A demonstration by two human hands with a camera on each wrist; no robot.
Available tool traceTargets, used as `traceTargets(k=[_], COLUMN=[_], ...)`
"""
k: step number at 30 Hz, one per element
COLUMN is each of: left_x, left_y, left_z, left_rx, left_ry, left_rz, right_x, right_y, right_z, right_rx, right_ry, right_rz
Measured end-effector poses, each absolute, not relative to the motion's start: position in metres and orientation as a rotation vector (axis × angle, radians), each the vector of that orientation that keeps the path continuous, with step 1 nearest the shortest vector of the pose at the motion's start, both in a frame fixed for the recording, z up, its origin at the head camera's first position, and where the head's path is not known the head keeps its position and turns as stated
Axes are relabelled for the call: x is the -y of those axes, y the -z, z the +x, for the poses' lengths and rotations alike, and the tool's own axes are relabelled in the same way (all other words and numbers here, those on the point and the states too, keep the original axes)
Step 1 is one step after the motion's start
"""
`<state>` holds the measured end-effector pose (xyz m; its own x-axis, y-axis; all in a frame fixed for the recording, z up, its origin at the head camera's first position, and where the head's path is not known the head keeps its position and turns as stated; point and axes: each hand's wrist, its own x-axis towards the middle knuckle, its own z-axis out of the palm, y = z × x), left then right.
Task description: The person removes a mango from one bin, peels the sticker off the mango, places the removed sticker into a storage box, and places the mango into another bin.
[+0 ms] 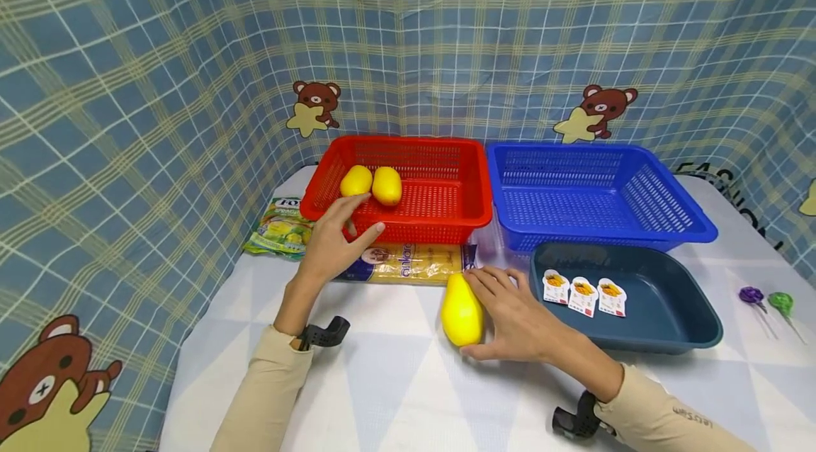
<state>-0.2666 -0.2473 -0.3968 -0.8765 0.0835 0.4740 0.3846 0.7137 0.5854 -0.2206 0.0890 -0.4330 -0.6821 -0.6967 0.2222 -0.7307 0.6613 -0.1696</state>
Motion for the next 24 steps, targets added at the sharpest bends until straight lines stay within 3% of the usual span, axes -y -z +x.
traceTargets(k=[13,24], left_x=[0.303,0.31], left_y=[0.413,0.423], left_z=[-0.279,-0.282], left_rx=[2.539,2.57], left_ry=[0.705,0.76], left_rz=[0.041,0.133], right_x=[-0.088,-0.101], right_y=[0.433,0.4], right_z=[-0.217,-0.231], right_rx=[2.682,2.699], right_ry=[-0.409,-0.468], right_rz=[1.191,1.156])
